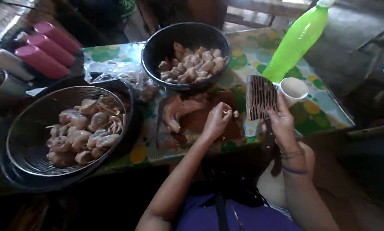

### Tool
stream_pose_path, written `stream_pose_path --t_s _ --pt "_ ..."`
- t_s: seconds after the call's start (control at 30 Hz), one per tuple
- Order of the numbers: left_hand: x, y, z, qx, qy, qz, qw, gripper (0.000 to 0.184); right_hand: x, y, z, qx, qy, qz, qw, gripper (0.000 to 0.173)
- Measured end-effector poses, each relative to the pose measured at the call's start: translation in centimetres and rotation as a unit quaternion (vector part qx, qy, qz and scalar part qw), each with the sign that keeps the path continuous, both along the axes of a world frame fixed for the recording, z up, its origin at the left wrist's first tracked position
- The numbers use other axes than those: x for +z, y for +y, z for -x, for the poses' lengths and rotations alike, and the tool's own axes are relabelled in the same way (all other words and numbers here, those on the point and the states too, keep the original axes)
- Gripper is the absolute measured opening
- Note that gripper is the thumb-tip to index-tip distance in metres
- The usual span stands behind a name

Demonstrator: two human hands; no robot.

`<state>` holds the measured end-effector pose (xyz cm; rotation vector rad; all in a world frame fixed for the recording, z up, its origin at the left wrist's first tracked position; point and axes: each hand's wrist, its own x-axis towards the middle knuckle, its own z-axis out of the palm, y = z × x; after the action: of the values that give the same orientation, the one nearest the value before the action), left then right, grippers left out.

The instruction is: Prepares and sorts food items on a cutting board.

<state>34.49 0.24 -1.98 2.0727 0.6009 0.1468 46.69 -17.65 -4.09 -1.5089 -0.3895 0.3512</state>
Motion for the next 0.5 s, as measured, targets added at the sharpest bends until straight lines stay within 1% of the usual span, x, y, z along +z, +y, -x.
stream_pose_path --t_s 0.1,0.17,0.23,0.3,0.37,0.43,0.5 --pt "0.1 -1.0 -2.3 -0.017 0.054 -0.060 0.997 0.039 -0.1 -0.4 -0.2 -0.009 -0.005 0.019 1.000 0.064" --pt "0.5 -1.9 -3.4 -0.050 0.106 -0.120 0.986 0.039 0.0 -0.4 0.0 -0.010 -0.016 0.027 0.999 0.064" --pt "1.3 -2.7 -3.5 -0.075 0.117 -0.163 0.977 0.036 0.4 -0.2 0.4 -0.007 -0.028 0.041 0.999 0.065" --pt "2.2 -3.0 -2.6 -0.086 0.108 -0.152 0.979 0.035 0.8 -0.1 0.7 0.002 -0.042 0.048 0.998 0.066" --pt "3.4 -2.3 -0.9 -0.109 0.092 -0.118 0.983 0.034 0.7 -0.2 0.7 0.005 -0.053 0.043 0.998 0.064" --pt "6.2 -0.4 1.7 -0.110 0.068 -0.093 0.987 0.033 0.6 -0.4 0.6 0.004 -0.059 0.039 0.997 0.063" --pt "8.6 2.6 4.3 -0.085 0.035 -0.092 0.992 0.033 0.8 -0.4 0.8 0.001 -0.051 0.032 0.998 0.063"
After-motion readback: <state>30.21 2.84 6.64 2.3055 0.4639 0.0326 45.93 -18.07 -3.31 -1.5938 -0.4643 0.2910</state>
